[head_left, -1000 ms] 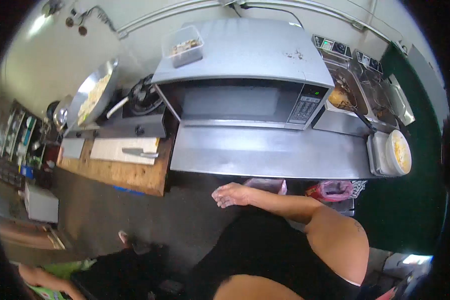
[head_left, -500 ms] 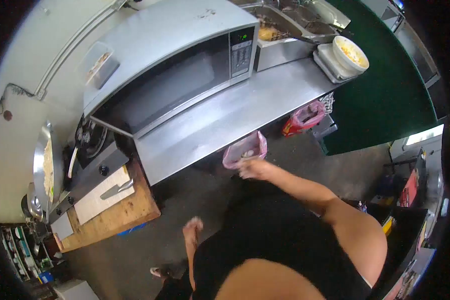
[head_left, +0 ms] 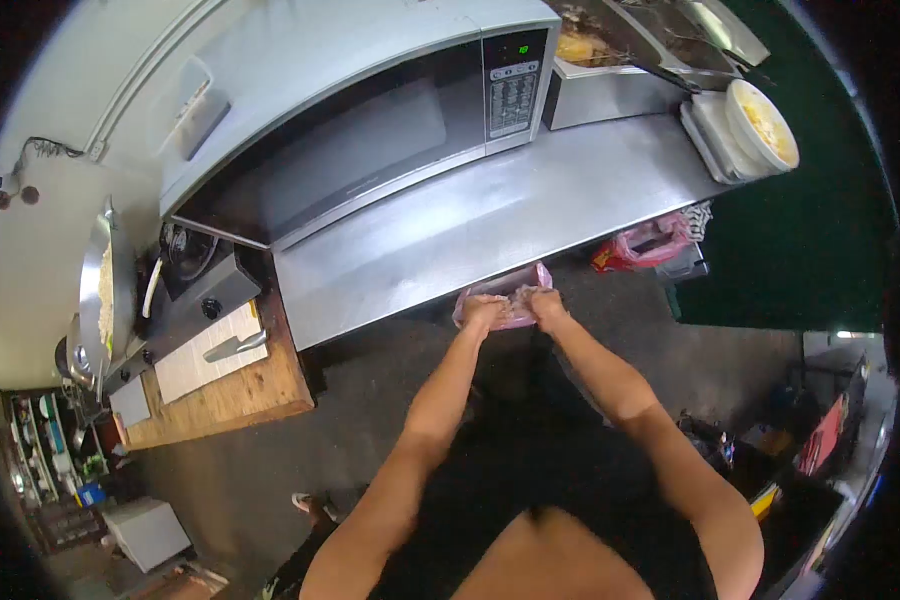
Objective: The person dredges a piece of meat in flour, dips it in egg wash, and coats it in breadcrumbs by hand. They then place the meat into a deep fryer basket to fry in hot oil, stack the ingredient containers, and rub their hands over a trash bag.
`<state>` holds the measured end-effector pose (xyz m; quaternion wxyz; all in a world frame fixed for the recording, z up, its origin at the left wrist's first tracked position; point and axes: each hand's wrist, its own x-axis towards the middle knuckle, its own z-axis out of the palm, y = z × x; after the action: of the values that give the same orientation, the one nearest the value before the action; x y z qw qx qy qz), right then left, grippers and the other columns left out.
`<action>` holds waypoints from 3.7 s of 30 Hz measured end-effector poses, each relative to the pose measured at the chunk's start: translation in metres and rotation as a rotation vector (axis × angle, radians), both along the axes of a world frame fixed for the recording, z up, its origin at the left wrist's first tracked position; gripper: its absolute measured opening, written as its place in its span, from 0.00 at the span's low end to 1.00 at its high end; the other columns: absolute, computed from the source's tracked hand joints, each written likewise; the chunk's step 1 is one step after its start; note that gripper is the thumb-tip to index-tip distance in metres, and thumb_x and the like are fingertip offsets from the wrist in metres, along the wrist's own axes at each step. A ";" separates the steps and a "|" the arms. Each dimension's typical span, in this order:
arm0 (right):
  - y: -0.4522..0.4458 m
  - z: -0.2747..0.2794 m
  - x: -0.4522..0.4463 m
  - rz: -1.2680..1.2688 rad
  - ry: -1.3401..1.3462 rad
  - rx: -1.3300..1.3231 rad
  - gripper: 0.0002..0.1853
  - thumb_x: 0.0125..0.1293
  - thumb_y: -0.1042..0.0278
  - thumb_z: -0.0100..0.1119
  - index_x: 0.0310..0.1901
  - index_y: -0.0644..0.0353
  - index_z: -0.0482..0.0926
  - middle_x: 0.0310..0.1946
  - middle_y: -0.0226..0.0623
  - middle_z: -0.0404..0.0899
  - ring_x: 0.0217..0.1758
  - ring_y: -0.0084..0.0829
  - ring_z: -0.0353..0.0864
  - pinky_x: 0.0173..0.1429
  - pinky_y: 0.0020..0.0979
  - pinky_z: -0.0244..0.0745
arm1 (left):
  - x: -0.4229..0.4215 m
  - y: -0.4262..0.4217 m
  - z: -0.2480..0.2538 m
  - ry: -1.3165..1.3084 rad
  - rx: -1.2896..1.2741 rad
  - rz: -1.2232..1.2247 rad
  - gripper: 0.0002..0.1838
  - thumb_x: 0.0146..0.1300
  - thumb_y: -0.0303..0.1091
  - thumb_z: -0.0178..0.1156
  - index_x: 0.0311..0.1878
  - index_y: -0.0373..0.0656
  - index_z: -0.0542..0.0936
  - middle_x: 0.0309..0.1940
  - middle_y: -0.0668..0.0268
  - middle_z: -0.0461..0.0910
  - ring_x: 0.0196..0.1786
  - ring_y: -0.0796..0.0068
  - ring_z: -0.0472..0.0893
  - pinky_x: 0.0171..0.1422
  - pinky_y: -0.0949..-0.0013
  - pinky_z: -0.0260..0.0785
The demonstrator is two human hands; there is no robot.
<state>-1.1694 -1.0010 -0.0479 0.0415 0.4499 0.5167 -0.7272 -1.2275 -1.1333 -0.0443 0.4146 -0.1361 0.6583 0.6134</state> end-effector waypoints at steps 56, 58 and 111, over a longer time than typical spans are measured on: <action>-0.025 -0.109 -0.047 0.124 0.017 -0.009 0.24 0.62 0.68 0.43 0.58 0.74 0.62 0.56 0.55 0.66 0.62 0.47 0.65 0.67 0.39 0.57 | 0.011 0.014 -0.020 -0.409 0.245 0.242 0.20 0.67 0.36 0.46 0.61 0.44 0.64 0.54 0.61 0.70 0.54 0.65 0.72 0.51 0.58 0.69; -0.026 -0.109 -0.047 0.108 0.009 0.008 0.24 0.62 0.69 0.43 0.58 0.74 0.62 0.56 0.54 0.67 0.61 0.46 0.65 0.67 0.39 0.57 | 0.009 0.010 -0.045 -0.448 0.249 0.259 0.20 0.67 0.39 0.46 0.60 0.44 0.65 0.52 0.62 0.72 0.51 0.65 0.74 0.46 0.58 0.71; -0.039 -0.078 -0.030 -0.111 -0.059 -0.203 0.27 0.52 0.73 0.65 0.54 0.68 0.66 0.42 0.39 0.75 0.48 0.30 0.75 0.48 0.31 0.74 | 0.004 0.028 -0.028 -0.496 0.680 0.572 0.21 0.67 0.43 0.41 0.55 0.39 0.69 0.50 0.56 0.73 0.57 0.57 0.70 0.66 0.54 0.58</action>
<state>-1.1989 -1.0400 -0.1264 0.0616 0.4925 0.4135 -0.7633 -1.2237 -1.1052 -0.0726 0.3948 -0.3097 0.2397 0.8311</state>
